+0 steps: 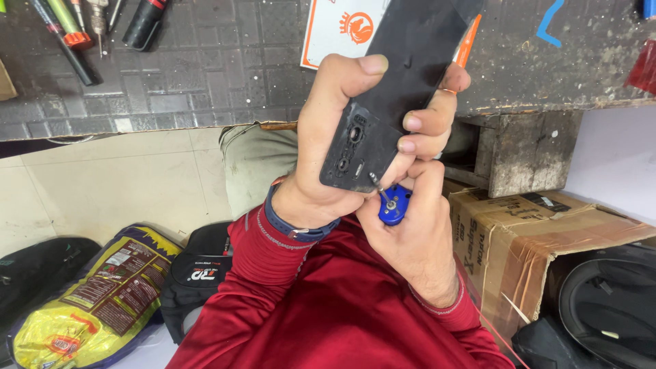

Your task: The person uses a blue electric screwdriver to remove screws from the back of a black smartphone. They then use a utility knife to strip the insulation from a red wire and place the phone on a box.

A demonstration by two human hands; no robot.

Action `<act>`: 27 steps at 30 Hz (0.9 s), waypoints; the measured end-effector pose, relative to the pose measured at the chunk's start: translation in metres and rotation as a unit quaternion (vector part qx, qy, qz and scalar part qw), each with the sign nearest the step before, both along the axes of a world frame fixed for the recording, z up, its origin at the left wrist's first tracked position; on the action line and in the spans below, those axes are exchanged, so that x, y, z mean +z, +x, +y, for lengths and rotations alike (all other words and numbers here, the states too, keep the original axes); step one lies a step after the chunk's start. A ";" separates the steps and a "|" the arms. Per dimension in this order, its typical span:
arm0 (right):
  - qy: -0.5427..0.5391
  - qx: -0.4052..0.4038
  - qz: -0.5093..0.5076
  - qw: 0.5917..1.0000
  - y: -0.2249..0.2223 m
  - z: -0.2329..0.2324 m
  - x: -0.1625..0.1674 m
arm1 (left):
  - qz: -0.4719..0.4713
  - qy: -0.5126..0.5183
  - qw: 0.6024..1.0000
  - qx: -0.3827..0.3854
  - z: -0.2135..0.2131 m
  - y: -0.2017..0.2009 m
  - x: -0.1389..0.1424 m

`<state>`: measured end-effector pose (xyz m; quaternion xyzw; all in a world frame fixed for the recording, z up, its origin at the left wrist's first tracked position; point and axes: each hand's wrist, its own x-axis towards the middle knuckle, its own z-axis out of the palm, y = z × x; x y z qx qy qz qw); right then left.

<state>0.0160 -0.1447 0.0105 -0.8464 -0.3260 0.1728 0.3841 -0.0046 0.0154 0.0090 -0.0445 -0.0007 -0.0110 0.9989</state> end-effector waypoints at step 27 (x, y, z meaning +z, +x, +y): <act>0.020 0.092 0.051 0.994 0.019 -0.005 -0.004 | 0.020 -0.011 0.999 0.031 0.000 0.003 0.002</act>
